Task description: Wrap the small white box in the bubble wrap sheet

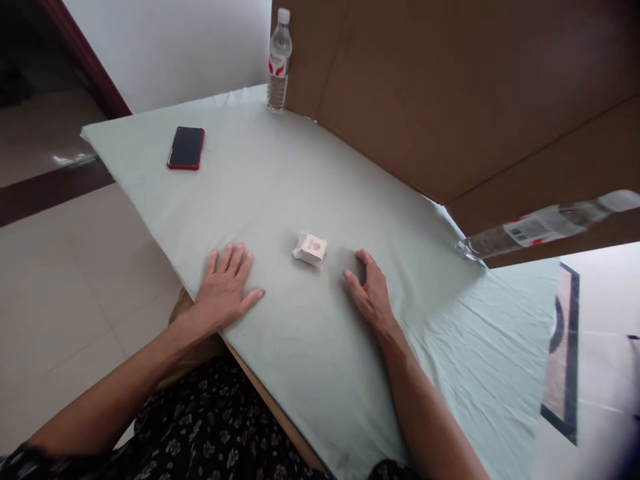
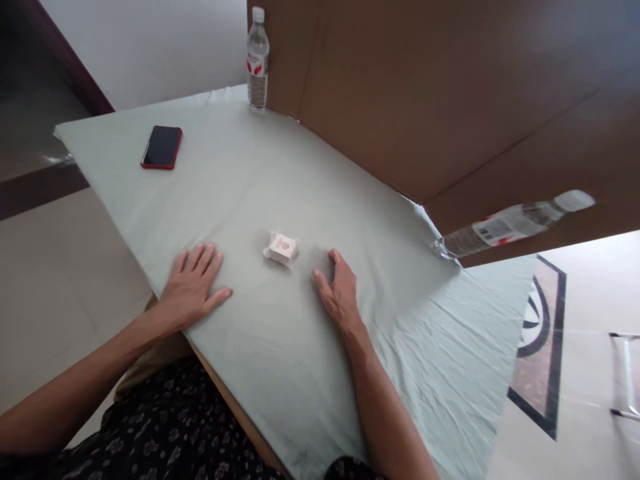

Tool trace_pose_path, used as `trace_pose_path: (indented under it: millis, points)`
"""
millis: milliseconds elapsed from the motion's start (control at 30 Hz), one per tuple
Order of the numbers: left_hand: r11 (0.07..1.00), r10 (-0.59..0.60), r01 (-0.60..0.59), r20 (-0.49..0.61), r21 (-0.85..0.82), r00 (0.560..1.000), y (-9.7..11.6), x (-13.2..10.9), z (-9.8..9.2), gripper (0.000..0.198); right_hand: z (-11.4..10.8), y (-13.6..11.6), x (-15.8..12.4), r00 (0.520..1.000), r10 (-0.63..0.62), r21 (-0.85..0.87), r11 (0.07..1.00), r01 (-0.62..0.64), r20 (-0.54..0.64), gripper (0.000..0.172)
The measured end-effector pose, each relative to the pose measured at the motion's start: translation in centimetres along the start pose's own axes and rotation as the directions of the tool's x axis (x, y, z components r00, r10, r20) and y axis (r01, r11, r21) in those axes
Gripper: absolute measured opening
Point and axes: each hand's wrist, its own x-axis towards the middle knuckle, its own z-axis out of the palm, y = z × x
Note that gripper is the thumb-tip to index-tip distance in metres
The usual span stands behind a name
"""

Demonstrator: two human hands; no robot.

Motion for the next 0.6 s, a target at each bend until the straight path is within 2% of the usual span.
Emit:
trace_pose_path:
  millis: [133, 200, 267, 333, 433, 500, 600]
  points:
    - [0.999, -0.031, 0.034, -0.083, 0.035, 0.996, -1.9, -5.7, 0.1, 0.079, -0.3, 0.5, -3.0, 0.994, -0.101, -0.099, 0.989, 0.105, 0.047, 0.072]
    - [0.997, -0.045, 0.050, -0.097, 0.050, 0.994, -2.6, -7.5, -1.1, 0.081, -0.4, 0.2, -3.9, 0.992, -0.103, -0.092, 0.990, 0.109, 0.067, 0.068]
    - [0.998, -0.032, 0.035, -0.054, 0.052, 0.998, -3.0, -7.6, -3.3, 0.075, -0.6, -0.1, -4.2, 0.996, -0.069, -0.059, 0.996, 0.072, 0.060, 0.063]
    - [0.999, -0.025, 0.025, -0.026, 0.020, 0.999, -2.8, -6.1, -5.9, 0.061, -0.9, -0.4, -3.7, 0.999, -0.026, -0.014, 1.000, 0.026, 0.034, 0.060]
    - [0.994, 0.010, -0.032, -0.193, -0.108, 0.981, -1.2, -1.2, -8.6, 0.049, -1.2, -1.4, -2.4, 1.000, -0.025, 0.043, 0.999, 0.026, -0.014, 0.061]
    - [0.962, 0.012, -0.092, -0.293, -0.259, 0.956, 0.6, 3.0, -8.3, 0.043, -1.1, -2.5, -1.4, 0.997, -0.077, 0.067, 0.995, 0.079, -0.034, 0.064]
    - [0.870, -0.043, -0.141, -0.357, -0.473, 0.933, 3.0, 8.9, -5.0, 0.049, -0.4, -4.1, 0.5, 0.988, -0.152, 0.112, 0.982, 0.153, -0.023, 0.076]
